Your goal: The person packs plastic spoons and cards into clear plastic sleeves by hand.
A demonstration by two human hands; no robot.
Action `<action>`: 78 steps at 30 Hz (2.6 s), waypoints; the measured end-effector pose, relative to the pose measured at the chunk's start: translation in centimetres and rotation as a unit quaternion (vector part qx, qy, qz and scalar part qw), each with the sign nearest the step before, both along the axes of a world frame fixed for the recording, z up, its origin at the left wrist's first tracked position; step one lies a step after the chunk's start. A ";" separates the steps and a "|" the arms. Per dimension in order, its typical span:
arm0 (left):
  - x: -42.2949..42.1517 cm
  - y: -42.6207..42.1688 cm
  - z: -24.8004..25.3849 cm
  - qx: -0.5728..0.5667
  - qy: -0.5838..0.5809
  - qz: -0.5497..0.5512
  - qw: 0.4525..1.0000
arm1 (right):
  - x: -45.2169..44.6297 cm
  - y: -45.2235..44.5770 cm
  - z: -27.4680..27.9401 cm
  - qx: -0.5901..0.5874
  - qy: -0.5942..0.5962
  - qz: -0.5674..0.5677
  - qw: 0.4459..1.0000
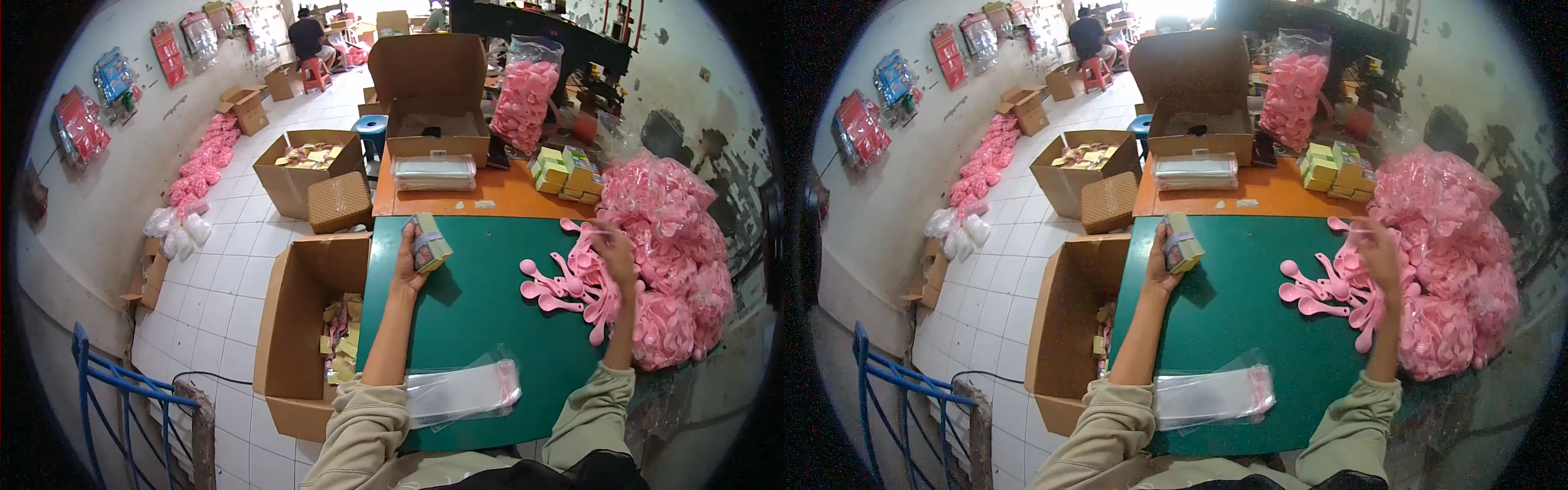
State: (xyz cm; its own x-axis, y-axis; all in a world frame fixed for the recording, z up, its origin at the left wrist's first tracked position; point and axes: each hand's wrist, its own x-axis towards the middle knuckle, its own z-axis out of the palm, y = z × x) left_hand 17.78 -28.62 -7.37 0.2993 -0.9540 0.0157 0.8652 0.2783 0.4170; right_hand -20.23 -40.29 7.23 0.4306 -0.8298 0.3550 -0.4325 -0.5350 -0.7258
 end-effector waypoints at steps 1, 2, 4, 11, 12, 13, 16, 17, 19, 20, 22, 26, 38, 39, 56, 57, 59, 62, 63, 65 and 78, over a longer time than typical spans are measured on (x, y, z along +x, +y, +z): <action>-0.7 0.9 1.5 0.022 -0.036 0.010 0.999 | 4.0 0.9 -2.8 0.078 -0.111 0.118 0.984; -1.0 0.9 1.3 0.032 -0.062 0.014 0.997 | 8.0 3.4 -2.7 0.082 0.002 0.134 0.988; -1.0 0.3 0.9 0.047 -0.117 0.024 0.992 | 12.9 5.5 -6.0 0.081 0.002 0.205 0.975; -2.5 0.9 2.7 0.094 -0.209 0.088 0.970 | 21.4 7.9 -9.8 -0.089 -0.074 0.225 0.967; -2.3 0.7 2.5 0.106 -0.210 0.104 0.966 | 21.6 7.7 -10.0 -0.072 -0.074 0.227 0.968; -2.3 0.9 3.0 0.105 -0.213 0.102 0.966 | 21.5 7.9 -10.0 -0.054 -0.074 0.227 0.970; -2.6 1.0 3.6 0.143 -0.251 0.110 0.951 | 21.2 8.1 -10.0 -0.095 -0.039 0.204 0.973; -2.7 0.9 3.5 0.145 -0.255 0.109 0.950 | 21.3 8.4 -9.8 -0.117 -0.032 0.193 0.974; -2.9 0.9 3.6 0.141 -0.256 0.094 0.952 | 21.0 8.4 -10.0 -0.136 -0.025 0.176 0.975; -3.1 1.1 3.9 0.140 -0.258 0.086 0.952 | 21.0 8.4 -10.2 -0.133 -0.027 0.171 0.976; -3.5 1.3 4.7 0.134 -0.280 0.085 0.947 | 21.1 8.5 -10.4 -0.145 -0.030 0.153 0.977; -4.0 1.3 5.0 0.124 -0.355 0.100 0.921 | 20.9 8.6 -11.1 -0.157 -0.004 0.108 0.982; -3.7 1.3 3.8 0.103 -0.485 0.145 0.856 | 18.6 4.0 -8.5 0.093 -0.037 0.255 0.962; -3.8 1.4 3.7 0.090 -0.493 0.161 0.850 | 18.0 3.0 -7.3 0.164 -0.054 0.311 0.935; -5.7 1.7 4.5 0.032 -0.547 0.109 0.829 | 18.3 4.0 -3.5 -0.002 -0.057 0.216 0.975; -5.5 1.6 4.2 0.036 -0.556 0.115 0.823 | 18.3 4.2 -3.3 -0.013 -0.060 0.214 0.975; -5.5 1.5 4.2 0.023 -0.540 0.125 0.832 | 18.6 4.7 -3.0 -0.036 -0.066 0.209 0.975; -5.5 1.4 3.9 0.017 -0.519 0.124 0.846 | 18.6 4.9 -3.1 0.012 -0.073 0.226 0.971; -5.4 1.4 3.8 0.019 -0.512 0.122 0.850 | 18.6 4.8 -3.3 0.068 -0.105 0.240 0.963; -5.3 1.3 3.8 0.012 -0.517 0.132 0.846 | 18.6 4.7 -3.5 0.179 -0.166 0.267 0.932; -5.2 1.2 4.5 0.009 -0.557 0.105 0.824 | 14.9 3.4 1.2 0.060 -0.195 0.115 0.972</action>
State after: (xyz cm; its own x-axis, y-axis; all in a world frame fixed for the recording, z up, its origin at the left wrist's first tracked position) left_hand 12.60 -27.46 -2.87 0.2668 -0.8863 0.3786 -0.1223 0.3586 0.9255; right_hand -5.33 -36.92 8.43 0.4611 -0.7737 0.4345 0.0086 -0.4857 -0.8741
